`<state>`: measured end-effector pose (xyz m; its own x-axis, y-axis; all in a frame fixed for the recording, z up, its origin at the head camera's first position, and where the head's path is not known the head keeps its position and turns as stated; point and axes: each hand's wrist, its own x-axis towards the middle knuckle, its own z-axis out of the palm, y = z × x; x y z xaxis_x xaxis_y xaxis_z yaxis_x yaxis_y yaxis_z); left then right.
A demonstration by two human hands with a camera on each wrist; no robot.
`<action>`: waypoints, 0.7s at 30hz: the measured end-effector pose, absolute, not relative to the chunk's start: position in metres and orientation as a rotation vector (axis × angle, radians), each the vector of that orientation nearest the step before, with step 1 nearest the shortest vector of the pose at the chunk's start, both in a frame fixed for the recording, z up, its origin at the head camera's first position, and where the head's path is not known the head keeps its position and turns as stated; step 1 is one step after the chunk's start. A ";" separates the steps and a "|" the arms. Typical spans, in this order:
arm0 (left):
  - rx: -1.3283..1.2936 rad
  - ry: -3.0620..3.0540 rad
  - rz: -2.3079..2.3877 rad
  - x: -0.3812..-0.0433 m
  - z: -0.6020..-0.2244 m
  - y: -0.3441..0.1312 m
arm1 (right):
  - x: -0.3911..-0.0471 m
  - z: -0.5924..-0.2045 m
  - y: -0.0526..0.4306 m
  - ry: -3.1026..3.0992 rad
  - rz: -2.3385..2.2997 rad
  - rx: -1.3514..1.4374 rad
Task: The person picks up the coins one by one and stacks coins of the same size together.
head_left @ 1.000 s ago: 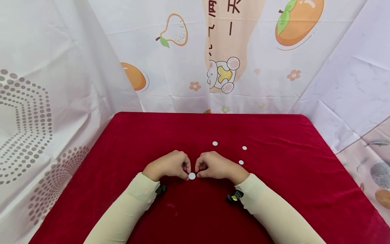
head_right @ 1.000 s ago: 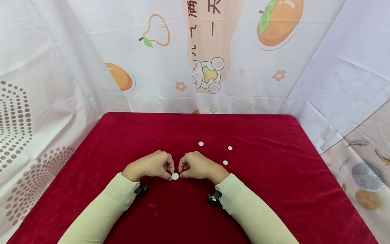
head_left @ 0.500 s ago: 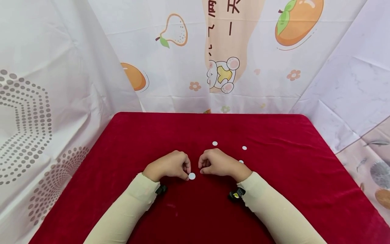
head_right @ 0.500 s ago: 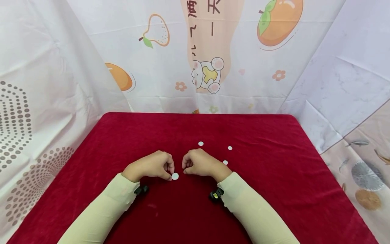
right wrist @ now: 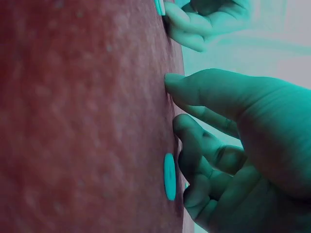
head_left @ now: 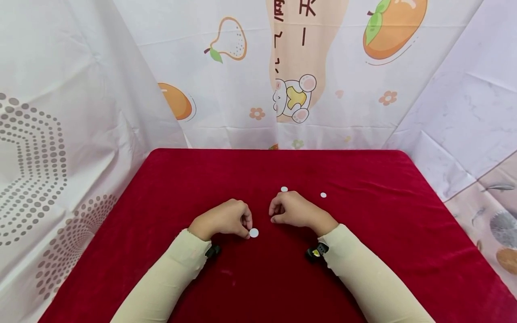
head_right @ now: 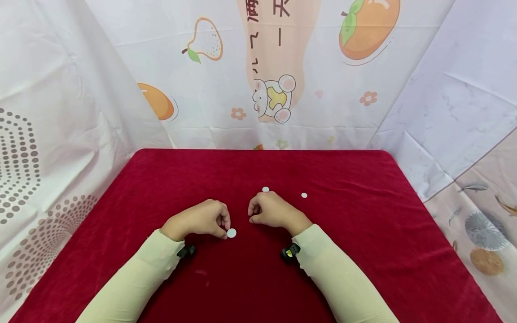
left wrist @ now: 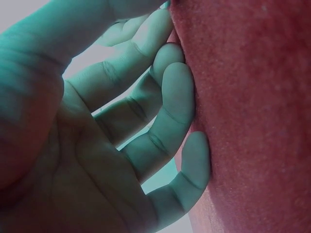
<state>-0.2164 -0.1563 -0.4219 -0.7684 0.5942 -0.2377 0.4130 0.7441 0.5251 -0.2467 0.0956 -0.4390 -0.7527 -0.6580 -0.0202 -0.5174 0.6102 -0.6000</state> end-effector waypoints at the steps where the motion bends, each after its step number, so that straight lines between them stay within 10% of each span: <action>1: 0.772 2.553 0.637 -0.216 -0.422 -0.156 | -0.247 -0.439 0.097 2.604 -0.855 -0.961; 21: 0.750 2.553 0.641 -0.215 -0.419 -0.155 | -0.263 -0.439 0.116 2.644 -0.879 -0.837</action>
<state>-0.2147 -0.1549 -0.4188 -0.7750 0.5828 -0.2442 0.3985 0.7507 0.5269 -0.2625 0.1160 -0.4394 -0.8099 -0.5853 -0.0378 -0.4462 0.6567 -0.6080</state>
